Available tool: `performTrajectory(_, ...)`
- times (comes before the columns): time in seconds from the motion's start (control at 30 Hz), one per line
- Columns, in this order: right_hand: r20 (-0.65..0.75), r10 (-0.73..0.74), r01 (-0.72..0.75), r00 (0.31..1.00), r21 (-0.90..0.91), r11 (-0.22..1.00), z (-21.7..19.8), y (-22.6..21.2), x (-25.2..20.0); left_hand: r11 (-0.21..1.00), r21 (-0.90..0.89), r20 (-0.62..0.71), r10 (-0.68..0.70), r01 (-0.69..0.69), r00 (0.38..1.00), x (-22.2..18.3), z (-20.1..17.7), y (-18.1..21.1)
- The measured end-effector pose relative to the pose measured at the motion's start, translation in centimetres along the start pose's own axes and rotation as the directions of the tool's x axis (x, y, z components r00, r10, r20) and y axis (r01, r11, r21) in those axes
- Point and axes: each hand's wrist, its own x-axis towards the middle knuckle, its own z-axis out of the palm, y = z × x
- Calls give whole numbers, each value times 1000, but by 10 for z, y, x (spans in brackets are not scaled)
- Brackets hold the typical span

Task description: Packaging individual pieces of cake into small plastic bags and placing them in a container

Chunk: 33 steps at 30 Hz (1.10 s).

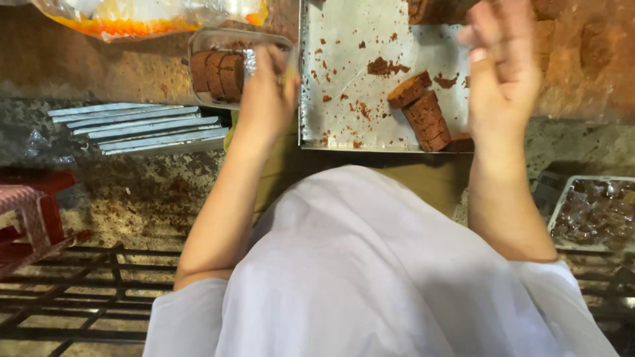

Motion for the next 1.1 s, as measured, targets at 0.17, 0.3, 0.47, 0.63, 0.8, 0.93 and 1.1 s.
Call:
performTrajectory(0.17,366,675,-356,640,-638,683,14,5,17,964,240,-92,141,-116,986,-5,8,-25)
performTrajectory(0.3,93,631,-503,770,-519,691,18,41,14,992,59,-117,121,-115,986,-17,-13,-20)
performTrajectory(0.47,-104,814,-742,572,358,567,11,44,28,979,-16,-199,197,-204,960,-26,-2,-20)
performTrajectory(0.63,205,642,-624,738,568,536,38,0,4,890,-4,-163,450,-456,878,-28,27,17)
performTrajectory(0.8,101,-355,369,929,-246,896,77,-14,-32,903,-255,1,358,-346,934,-25,42,57)
performTrajectory(0.93,200,-274,333,941,-395,856,73,-33,-23,873,-26,-109,481,-486,870,-24,47,47)
performTrajectory(1.1,362,497,-538,789,15,843,67,-36,-6,711,241,72,666,-661,742,-15,58,23)
